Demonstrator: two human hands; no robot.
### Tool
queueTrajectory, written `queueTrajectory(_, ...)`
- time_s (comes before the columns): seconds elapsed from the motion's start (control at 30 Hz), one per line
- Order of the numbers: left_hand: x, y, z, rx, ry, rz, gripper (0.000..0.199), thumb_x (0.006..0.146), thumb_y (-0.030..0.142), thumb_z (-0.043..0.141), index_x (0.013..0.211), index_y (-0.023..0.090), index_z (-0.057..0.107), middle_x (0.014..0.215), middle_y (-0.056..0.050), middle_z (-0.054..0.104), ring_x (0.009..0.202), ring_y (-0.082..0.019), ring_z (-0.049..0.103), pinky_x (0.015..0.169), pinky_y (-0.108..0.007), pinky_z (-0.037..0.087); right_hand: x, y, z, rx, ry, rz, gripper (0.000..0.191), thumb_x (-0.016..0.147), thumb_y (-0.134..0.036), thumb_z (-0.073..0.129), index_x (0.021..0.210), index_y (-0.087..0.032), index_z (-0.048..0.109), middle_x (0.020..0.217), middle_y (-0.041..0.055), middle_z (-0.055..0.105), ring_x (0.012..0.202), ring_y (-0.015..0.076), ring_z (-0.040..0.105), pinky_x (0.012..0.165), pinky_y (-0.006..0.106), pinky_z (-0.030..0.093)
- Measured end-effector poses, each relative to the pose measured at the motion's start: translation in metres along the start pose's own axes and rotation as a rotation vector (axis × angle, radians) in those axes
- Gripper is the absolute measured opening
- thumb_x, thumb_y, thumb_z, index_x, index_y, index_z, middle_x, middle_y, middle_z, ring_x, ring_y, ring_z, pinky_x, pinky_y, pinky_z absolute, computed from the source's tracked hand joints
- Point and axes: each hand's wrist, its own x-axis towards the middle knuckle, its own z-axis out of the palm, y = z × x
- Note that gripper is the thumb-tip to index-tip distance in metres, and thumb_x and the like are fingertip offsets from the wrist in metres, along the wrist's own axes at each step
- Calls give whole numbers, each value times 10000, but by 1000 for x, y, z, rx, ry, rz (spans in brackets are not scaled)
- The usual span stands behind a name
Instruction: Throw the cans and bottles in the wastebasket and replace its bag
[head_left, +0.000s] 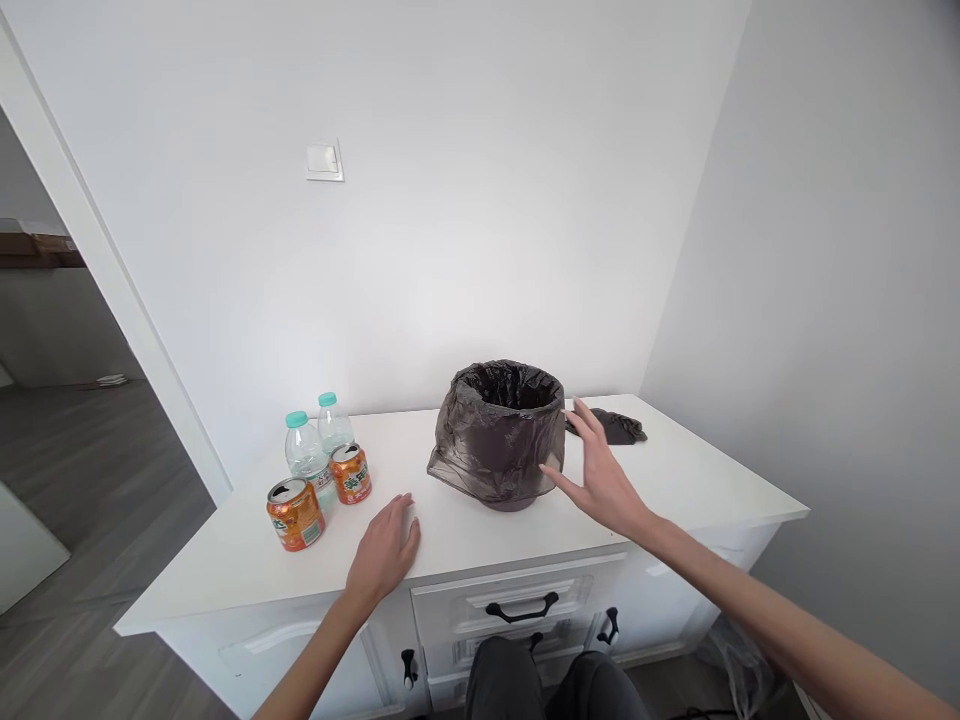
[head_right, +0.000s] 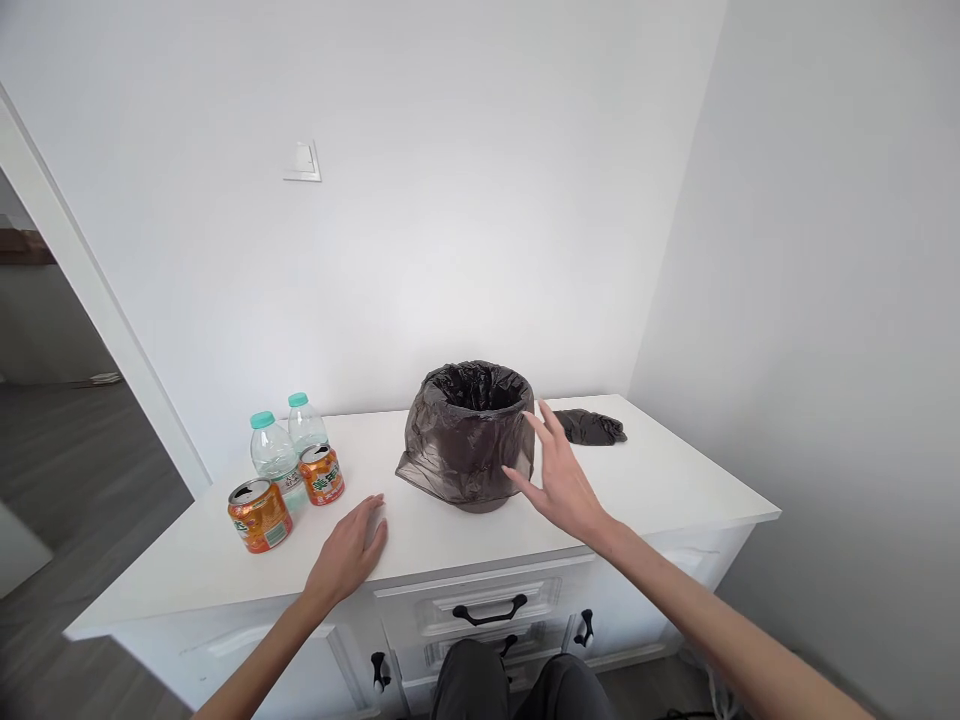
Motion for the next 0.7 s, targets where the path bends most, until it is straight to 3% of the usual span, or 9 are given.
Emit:
queueTrajectory(0.1, 2, 1, 0, 4, 7, 9, 437, 1011, 405, 404, 1367, 197, 550, 1451, -129, 618, 1370, -299, 561, 1132, -495, 462, -46, 39, 20, 120, 10, 184, 705, 993, -474, 514, 1582, -263, 188, 1616, 173, 328, 1446, 318, 436, 1089, 528, 501)
queueTrajectory(0.2, 2, 4, 1, 23, 12, 18, 427, 1008, 396, 401, 1360, 209, 555, 1440, -124, 627, 1353, -297, 576, 1117, -500, 476, -81, 76, 47, 289, -26, 405, 471, 983, -443, 460, 1390, -208, 430, 1352, 179, 593, 1142, 283, 664, 872, 451, 598)
queueTrajectory(0.37, -11, 21, -15, 100, 40, 124, 354, 999, 359, 424, 1278, 244, 608, 1362, -84, 679, 1331, -274, 587, 1144, -478, 456, -85, 106, 67, 351, -147, 532, 270, 909, -377, 476, 1082, -219, 609, 971, 77, 735, 881, 236, 693, 816, 391, 546)
queueTrajectory(0.47, -10, 36, -53, 206, 171, 220, 291, 994, 347, 477, 1246, 292, 610, 1341, -47, 678, 1308, -264, 582, 1150, -464, 436, -71, 114, 63, 346, -210, 571, 256, 876, -373, 478, 1011, -231, 643, 873, 37, 743, 766, 224, 675, 792, 384, 522)
queueTrajectory(0.53, 8, 41, -90, 269, 280, 186, 304, 998, 372, 475, 1263, 282, 596, 1350, -73, 652, 1310, -294, 559, 1141, -504, 416, -66, 118, 61, 369, -200, 623, 276, 879, -391, 463, 1004, -234, 652, 832, 28, 743, 704, 221, 663, 744, 373, 514)
queueTrajectory(0.63, 58, 37, -149, 391, 431, 104, 409, 1011, 430, 426, 1321, 206, 571, 1395, -151, 596, 1325, -356, 511, 1107, -548, 392, -65, 120, 61, 413, -186, 638, 286, 882, -402, 459, 1008, -232, 652, 783, 19, 736, 646, 216, 646, 711, 364, 506)
queueTrajectory(0.7, 98, 24, -179, 503, 420, 74, 467, 1008, 441, 398, 1359, 181, 564, 1392, -177, 605, 1348, -384, 481, 1113, -561, 355, -66, 119, 61, 417, -173, 626, 276, 877, -399, 466, 996, -231, 651, 764, 16, 731, 648, 218, 649, 716, 365, 506)
